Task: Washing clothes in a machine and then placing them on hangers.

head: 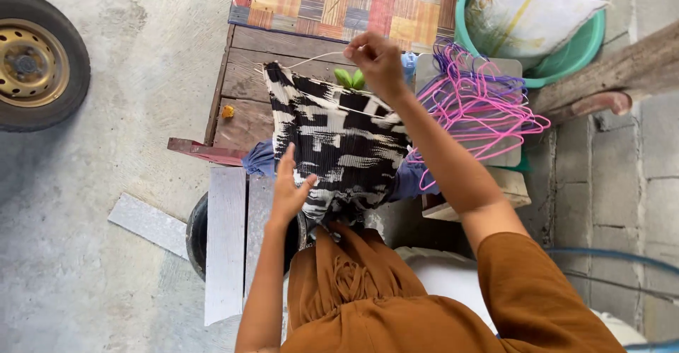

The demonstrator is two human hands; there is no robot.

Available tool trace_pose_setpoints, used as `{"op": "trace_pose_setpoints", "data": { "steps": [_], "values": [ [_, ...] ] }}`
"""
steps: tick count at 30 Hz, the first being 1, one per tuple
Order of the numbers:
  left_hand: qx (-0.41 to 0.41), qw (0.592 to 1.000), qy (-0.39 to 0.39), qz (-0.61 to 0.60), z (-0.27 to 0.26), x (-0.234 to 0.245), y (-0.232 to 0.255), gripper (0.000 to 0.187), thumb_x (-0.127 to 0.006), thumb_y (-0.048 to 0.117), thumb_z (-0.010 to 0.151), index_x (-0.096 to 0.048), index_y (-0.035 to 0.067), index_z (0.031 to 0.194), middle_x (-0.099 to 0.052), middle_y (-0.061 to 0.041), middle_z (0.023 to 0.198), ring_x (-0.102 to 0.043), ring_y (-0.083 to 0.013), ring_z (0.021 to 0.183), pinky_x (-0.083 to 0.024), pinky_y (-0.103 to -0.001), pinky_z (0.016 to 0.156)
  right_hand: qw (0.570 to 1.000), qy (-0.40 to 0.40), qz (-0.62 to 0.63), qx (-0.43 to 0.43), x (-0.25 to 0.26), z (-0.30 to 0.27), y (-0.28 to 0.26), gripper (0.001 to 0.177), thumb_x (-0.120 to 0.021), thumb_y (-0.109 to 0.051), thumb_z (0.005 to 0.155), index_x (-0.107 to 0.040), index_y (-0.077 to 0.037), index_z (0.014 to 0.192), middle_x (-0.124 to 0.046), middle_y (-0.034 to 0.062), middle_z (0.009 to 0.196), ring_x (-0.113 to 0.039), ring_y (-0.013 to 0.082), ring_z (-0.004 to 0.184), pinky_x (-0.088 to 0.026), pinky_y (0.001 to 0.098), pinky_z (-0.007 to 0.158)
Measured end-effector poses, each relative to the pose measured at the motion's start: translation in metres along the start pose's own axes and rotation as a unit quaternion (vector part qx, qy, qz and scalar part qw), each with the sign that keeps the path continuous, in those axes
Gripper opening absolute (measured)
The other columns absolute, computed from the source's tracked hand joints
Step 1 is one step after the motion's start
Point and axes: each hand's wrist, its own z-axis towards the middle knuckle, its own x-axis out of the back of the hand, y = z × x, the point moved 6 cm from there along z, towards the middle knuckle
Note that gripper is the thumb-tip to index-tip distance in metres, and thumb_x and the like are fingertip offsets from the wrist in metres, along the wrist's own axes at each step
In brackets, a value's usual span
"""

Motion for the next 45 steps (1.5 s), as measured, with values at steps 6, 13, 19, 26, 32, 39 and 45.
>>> {"op": "trace_pose_setpoints", "data": {
  "steps": [6,13,19,26,32,39,45],
  "values": [
    [0.048,0.994,-0.093,0.041,-0.013,-0.072,-0.060,0.087,-0.075,0.018,0.087,-0.029,0.013,0.160,-0.031,-0.027,0.162,-0.031,-0.0405,0.152,-0.030,-0.041,0.121,0.989,-0.044,-0.132,0.055,-0.081,-0.036,0.036,0.007,-0.067,-0.016,0.102,-0.067,-0.010,0.098,-0.066,0.0084,0.076,-0.062,0.0219,0.064,-0.048,0.0361,0.052],
    [0.099,0.981,-0.157,0.058,-0.026,-0.077,-0.081,0.072,-0.074,0.021,0.089,-0.043,0.013,0.153,-0.036,-0.025,0.160,-0.037,-0.0383,0.148,-0.033,-0.041,0.118,0.898,-0.299,-0.263,-0.188,-0.109,-0.203,0.116,0.008,-0.063,-0.017,0.098,-0.068,-0.013,0.103,-0.070,0.0154,0.097,-0.066,0.0391,0.095,-0.052,0.0521,0.078],
    [0.021,0.931,-0.303,0.201,-0.042,-0.093,-0.090,0.060,-0.074,0.025,0.088,-0.054,0.012,0.143,-0.042,-0.025,0.153,-0.046,-0.0395,0.138,-0.041,-0.042,0.111,0.940,-0.134,-0.266,-0.169,-0.075,-0.273,0.081,0.042,-0.067,-0.009,0.086,-0.065,-0.010,0.128,-0.059,0.0183,0.135,-0.054,0.0383,0.127,-0.044,0.0485,0.105],
    [-0.199,0.854,-0.446,0.180,-0.096,-0.140,0.008,0.054,-0.070,0.020,0.088,-0.057,0.007,0.139,-0.052,-0.024,0.147,-0.054,-0.0404,0.129,-0.047,-0.044,0.105,0.924,0.172,-0.185,-0.286,0.008,-0.378,-0.066,0.034,-0.068,-0.010,0.090,-0.068,-0.007,0.123,-0.064,0.0170,0.133,-0.060,0.0352,0.125,-0.049,0.0423,0.107],
    [-0.367,0.732,-0.562,0.122,-0.200,-0.195,0.083,0.048,-0.069,0.016,0.090,-0.061,0.004,0.136,-0.055,-0.025,0.145,-0.056,-0.0423,0.126,-0.046,-0.046,0.104,0.827,0.377,-0.188,-0.372,0.078,-0.521,-0.225,0.019,-0.066,-0.009,0.096,-0.072,-0.006,0.113,-0.074,0.0124,0.115,-0.072,0.0275,0.104,-0.056,0.0349,0.090],
    [-0.458,0.634,-0.620,0.063,-0.331,-0.228,0.145,0.041,-0.066,0.015,0.093,-0.064,0.005,0.133,-0.058,-0.020,0.144,-0.056,-0.0416,0.127,-0.045,-0.048,0.106,0.642,0.617,-0.267,-0.369,0.118,-0.756,-0.371,0.021,-0.059,0.007,0.096,-0.072,0.001,0.111,-0.076,0.0080,0.093,-0.076,0.0132,0.088,-0.061,0.0278,0.081],
    [-0.576,0.574,-0.581,0.005,-0.475,-0.265,0.173,0.038,-0.066,0.018,0.098,-0.063,0.007,0.134,-0.059,-0.017,0.144,-0.054,-0.0378,0.134,-0.042,-0.050,0.112,0.454,0.686,-0.218,-0.525,0.135,-1.028,-0.434,0.016,-0.067,-0.003,0.096,-0.076,-0.003,0.109,-0.078,0.0080,0.092,-0.073,0.0123,0.079,-0.059,0.0268,0.073]
  ]
}}
